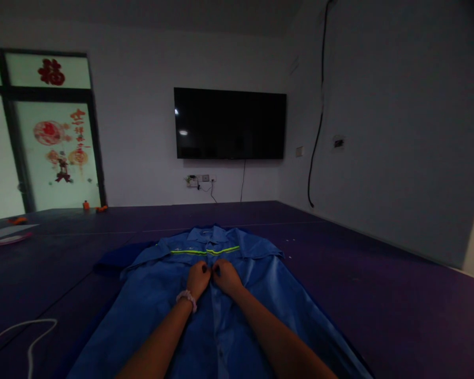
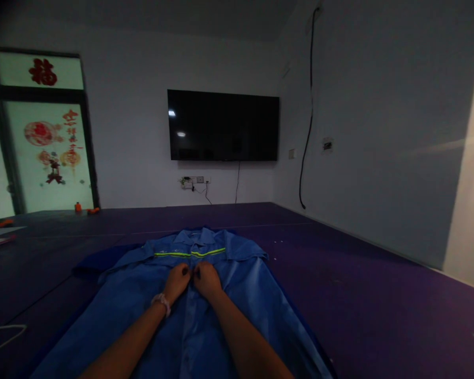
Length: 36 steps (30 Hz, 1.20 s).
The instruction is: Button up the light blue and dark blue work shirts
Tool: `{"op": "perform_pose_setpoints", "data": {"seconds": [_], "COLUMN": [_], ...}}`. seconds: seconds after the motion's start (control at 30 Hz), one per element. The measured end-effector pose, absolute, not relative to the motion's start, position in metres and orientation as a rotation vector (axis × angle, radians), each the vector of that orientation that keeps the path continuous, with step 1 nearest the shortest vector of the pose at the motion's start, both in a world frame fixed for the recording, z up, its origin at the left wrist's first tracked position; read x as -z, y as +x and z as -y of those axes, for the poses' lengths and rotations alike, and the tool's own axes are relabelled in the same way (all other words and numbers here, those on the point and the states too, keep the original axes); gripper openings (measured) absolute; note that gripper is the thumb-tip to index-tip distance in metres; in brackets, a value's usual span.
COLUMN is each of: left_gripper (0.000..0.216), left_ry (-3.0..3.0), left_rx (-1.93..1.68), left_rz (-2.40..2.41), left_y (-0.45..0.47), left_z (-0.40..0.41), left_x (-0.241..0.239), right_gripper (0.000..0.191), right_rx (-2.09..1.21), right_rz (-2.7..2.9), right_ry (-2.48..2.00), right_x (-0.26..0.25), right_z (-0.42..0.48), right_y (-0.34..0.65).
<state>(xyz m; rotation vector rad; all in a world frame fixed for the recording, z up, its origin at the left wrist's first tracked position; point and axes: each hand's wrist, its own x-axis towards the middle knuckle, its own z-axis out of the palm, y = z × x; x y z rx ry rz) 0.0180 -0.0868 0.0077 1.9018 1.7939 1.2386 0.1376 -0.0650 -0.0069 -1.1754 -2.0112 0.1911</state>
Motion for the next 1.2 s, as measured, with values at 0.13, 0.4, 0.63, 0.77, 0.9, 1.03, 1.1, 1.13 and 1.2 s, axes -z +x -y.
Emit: {"op": "perform_pose_setpoints", "data": {"seconds": [0.13,0.4,0.63,0.77,0.9,1.03,1.1,1.13,1.2], "left_gripper": [0.014,0.013,0.018,0.019,0.022,0.025,0.027,0.028,0.028], "left_ry": [1.878,1.822,1.77,1.753,1.742,1.729,1.723,1.72,1.714], "left_rx": [-1.266,-1.312,-1.322,-1.321,-1.326,-1.337,-1.342,-1.343,-1.343], "left_rz": [-1.785,-1.723,-1.713,-1.712,-1.715,-1.717,-1.72,-1.722,-1.726], "left_y": [0.017,0.013,0.011,0.011,0.01,0.009,0.008,0.008,0.008], "left_z": [0.086,0.083,0.082,0.081,0.081,0.08,0.079,0.078,0.078], "left_x": [-0.006,-0.005,-0.004,-0.004,-0.004,-0.002,-0.001,0.0,0.002], "right_gripper": [0.014,0.013,0.012,0.01,0.01,0.009,0.009,0.009,0.008], "right_rx": [-0.202,-0.215,-0.236,-0.24,-0.239,-0.243,-0.247,-0.249,-0.252], "right_rz": [2.014,2.011,2.001,1.996,1.992,1.986,1.982,1.98,1.976], "right_ry": [-1.171,-1.164,-1.17,-1.172,-1.174,-1.182,-1.186,-1.187,-1.188], "right_x": [0.007,0.006,0.006,0.005,0.004,0.005,0.006,0.007,0.008], "right_z": [0.064,0.064,0.064,0.064,0.065,0.064,0.063,0.063,0.062], "right_y": [0.137,0.137,0.137,0.138,0.138,0.138,0.138,0.138,0.138]}}
